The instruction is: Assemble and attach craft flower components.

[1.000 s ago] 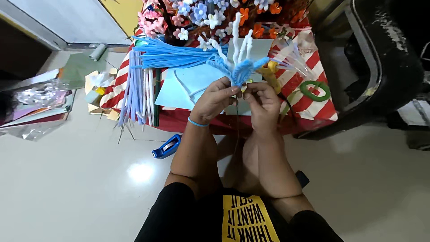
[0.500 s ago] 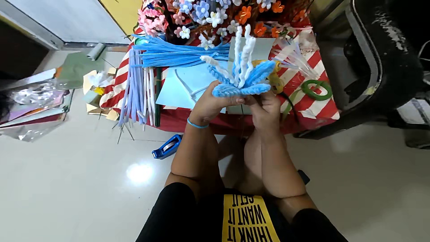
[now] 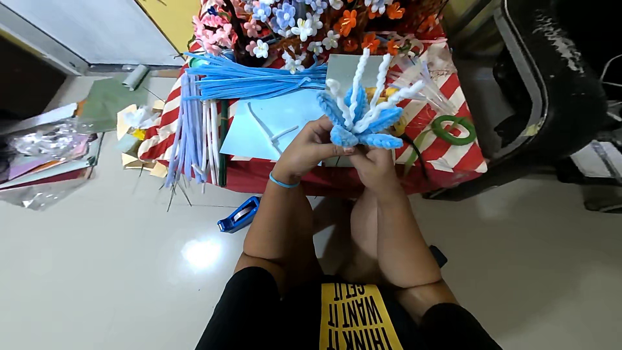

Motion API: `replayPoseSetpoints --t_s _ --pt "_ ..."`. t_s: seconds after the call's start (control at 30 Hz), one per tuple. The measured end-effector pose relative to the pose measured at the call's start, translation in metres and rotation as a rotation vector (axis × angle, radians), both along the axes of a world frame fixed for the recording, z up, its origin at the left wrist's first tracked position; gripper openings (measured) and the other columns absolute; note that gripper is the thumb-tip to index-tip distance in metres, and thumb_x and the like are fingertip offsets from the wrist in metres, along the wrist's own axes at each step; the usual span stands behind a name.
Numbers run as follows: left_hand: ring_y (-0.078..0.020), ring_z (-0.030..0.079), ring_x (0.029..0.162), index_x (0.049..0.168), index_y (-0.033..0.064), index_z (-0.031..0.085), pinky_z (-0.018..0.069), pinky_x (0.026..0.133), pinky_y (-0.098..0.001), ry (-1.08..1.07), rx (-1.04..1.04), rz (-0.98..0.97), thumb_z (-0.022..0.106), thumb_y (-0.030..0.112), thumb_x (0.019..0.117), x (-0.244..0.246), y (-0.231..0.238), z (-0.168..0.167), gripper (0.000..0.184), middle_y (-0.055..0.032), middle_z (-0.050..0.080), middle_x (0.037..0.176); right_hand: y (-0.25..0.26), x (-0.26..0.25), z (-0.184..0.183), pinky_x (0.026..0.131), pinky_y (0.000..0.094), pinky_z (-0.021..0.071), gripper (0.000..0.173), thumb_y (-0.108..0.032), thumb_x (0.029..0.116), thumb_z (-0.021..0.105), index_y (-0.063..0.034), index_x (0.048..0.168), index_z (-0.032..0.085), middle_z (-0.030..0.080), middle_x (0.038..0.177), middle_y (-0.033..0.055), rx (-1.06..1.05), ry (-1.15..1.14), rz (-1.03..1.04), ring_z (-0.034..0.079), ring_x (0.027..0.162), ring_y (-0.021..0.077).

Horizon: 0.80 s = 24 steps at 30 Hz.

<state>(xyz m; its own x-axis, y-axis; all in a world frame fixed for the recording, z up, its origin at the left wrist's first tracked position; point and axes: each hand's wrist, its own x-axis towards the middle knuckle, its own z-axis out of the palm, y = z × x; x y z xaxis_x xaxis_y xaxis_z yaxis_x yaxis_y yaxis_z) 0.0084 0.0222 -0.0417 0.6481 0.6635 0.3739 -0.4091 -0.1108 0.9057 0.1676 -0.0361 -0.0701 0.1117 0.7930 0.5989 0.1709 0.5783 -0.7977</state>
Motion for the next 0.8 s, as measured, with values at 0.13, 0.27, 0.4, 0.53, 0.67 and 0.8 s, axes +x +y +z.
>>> replayPoseSetpoints --t_s 0.13,0.27,0.4,0.53,0.67,0.8 --pt "0.0022 0.068 0.094 0.106 0.0191 0.071 0.0579 0.087 -0.0209 -0.030 0.001 -0.030 0.073 -0.003 0.0846 0.004 0.006 0.000 0.031 0.0127 0.074 0.102 0.001 0.006 0.001 0.098 0.0241 0.0544 0.028 -0.001 0.0905 0.069 0.0018 0.117 0.064 0.067 0.112 0.0037 -0.003 -0.007 0.002 0.064 0.109 0.0032" --pt "0.0001 0.069 0.096 0.107 0.0167 0.071 0.0583 0.089 -0.0232 -0.039 -0.001 -0.026 0.073 0.000 0.0853 0.006 0.009 -0.002 0.027 0.0101 0.075 0.102 0.004 0.006 0.001 0.093 0.0232 0.0561 0.023 0.002 0.0938 0.062 0.0043 0.117 0.062 0.067 0.110 0.0046 0.012 -0.020 0.004 0.065 0.105 0.0027" --pt "-0.0007 0.069 0.096 0.105 0.0175 0.072 0.0586 0.089 -0.0250 -0.041 -0.055 0.033 0.075 0.002 0.0832 0.004 0.009 -0.003 0.027 0.0098 0.075 0.102 0.005 0.006 -0.003 0.085 0.0224 0.0560 0.013 -0.001 0.0974 0.055 0.0032 0.108 0.061 0.064 0.099 0.0026 0.012 -0.018 -0.055 0.063 0.092 0.0011" --pt "-0.0058 0.070 0.098 0.108 0.0140 0.071 0.0586 0.092 -0.0290 -0.098 -0.111 0.045 0.076 0.003 0.0853 0.005 0.013 -0.007 0.026 0.0050 0.075 0.103 0.005 0.006 -0.002 0.078 0.0220 0.0542 0.011 0.000 0.0979 0.049 0.0019 0.105 0.057 0.058 0.092 0.0015 0.019 -0.003 -0.113 0.059 0.083 0.0022" --pt "-0.0079 0.070 0.096 0.109 0.0125 0.069 0.0590 0.090 -0.0307 -0.141 -0.187 0.033 0.079 0.008 0.0834 0.007 0.015 -0.008 0.028 0.0036 0.074 0.102 0.005 0.004 0.002 0.080 0.0197 0.0547 0.012 -0.002 0.0980 0.058 0.0000 0.110 0.058 0.061 0.096 -0.0005 0.016 0.018 -0.095 0.061 0.085 0.0007" --pt "-0.0045 0.069 0.090 0.110 0.0169 0.070 0.0585 0.084 -0.0262 -0.078 -0.261 0.029 0.076 0.011 0.0845 0.004 0.005 -0.006 0.027 0.0065 0.073 0.100 0.007 0.001 -0.002 0.079 0.0188 0.0537 0.008 -0.002 0.0988 0.057 0.0045 0.101 0.062 0.060 0.093 0.0050 0.043 -0.031 -0.113 0.060 0.083 0.0030"
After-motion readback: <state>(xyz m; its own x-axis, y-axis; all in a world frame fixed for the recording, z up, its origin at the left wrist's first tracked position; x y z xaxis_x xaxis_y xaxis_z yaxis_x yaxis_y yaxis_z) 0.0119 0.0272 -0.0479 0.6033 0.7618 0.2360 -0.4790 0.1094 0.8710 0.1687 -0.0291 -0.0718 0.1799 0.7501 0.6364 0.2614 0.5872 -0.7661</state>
